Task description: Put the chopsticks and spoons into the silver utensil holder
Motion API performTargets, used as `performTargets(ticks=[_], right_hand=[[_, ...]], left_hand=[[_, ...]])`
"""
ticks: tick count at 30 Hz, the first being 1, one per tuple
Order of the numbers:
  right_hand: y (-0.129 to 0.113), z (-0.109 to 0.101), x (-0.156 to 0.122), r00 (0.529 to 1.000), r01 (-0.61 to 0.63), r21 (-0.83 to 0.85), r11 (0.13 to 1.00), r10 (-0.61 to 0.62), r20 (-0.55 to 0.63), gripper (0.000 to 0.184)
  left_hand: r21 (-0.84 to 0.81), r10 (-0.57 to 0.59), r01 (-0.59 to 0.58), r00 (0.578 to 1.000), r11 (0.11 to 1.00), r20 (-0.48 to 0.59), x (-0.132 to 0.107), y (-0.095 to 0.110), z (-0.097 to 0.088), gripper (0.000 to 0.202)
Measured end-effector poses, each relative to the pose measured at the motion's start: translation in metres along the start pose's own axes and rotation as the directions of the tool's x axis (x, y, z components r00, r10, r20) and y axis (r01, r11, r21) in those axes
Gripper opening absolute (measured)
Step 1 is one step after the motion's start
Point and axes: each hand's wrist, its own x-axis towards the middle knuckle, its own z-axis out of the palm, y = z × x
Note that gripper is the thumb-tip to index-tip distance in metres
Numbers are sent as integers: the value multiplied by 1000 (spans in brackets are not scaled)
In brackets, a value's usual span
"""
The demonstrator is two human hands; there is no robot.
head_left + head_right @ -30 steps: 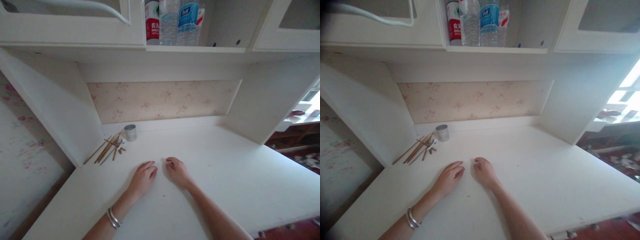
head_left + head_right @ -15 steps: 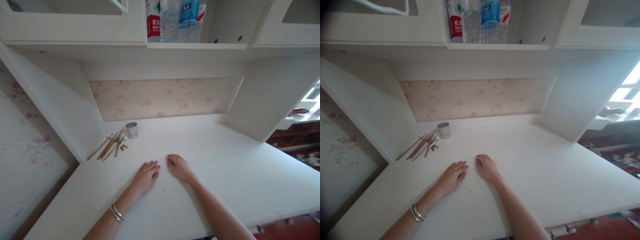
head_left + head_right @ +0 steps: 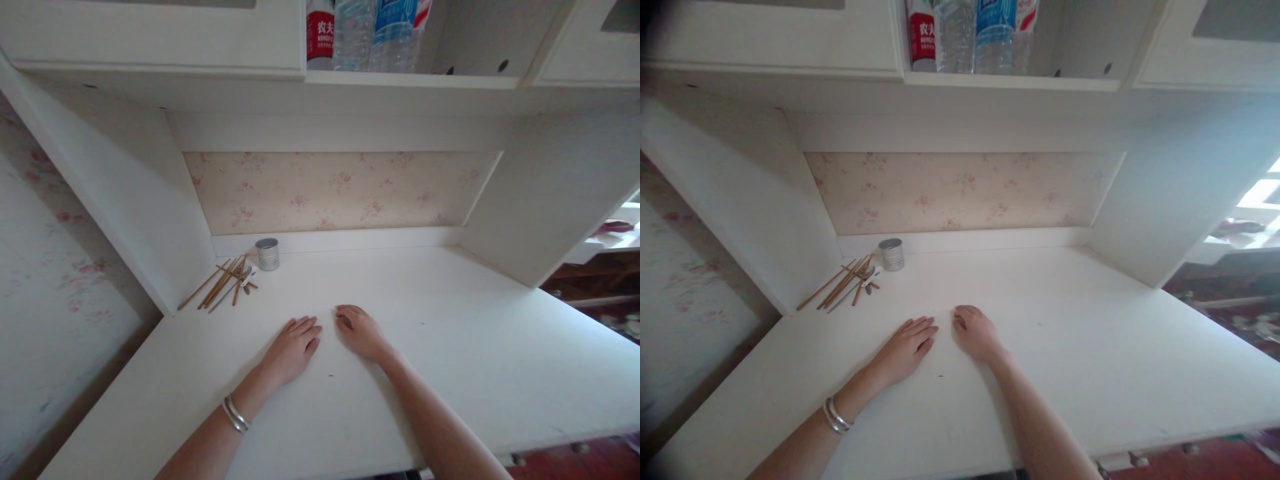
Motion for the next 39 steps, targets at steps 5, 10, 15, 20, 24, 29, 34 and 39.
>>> performTargets(ticks=[5, 10, 15, 20, 24, 29, 34, 39], right_hand=[[0, 0, 0, 1000, 12, -10, 1000, -12, -1, 24], [-1, -2, 0, 1000, -8, -16, 1000, 9, 16, 24], [-2, -3, -1, 1000, 17, -13, 1000, -17, 11, 25], [-3, -3, -1, 1000, 10, -5, 1000, -10, 12, 24], [-2, -3, -1, 1000, 18, -22, 1000, -17, 16, 25], [-3, -3, -1, 1000, 24, -22, 999, -24, 19, 25], [-5, -4, -1, 1000, 6, 0, 1000, -6, 26, 25], [-4, -4, -2, 1000, 22, -18, 1000, -22, 18, 24]], left_hand=[[12, 0, 0, 1000, 1000, 8, 0, 0, 0, 41], [6, 1, -1, 1000, 1000, 0, 1, -1, 2, 40], [11, 0, 0, 1000, 1000, 3, 1, 0, 1, 40], [7, 0, 0, 1000, 1000, -2, 1, -1, 2, 41], [3, -2, 2, 1000, 1000, 1, 1, -1, 2, 41], [6, 6, -6, 1000, 1000, -1, 0, 0, -1, 41], [10, 8, -8, 1000, 1000, -6, 0, 1, -1, 41], [13, 6, -6, 1000, 1000, -7, 0, 0, 0, 41]])
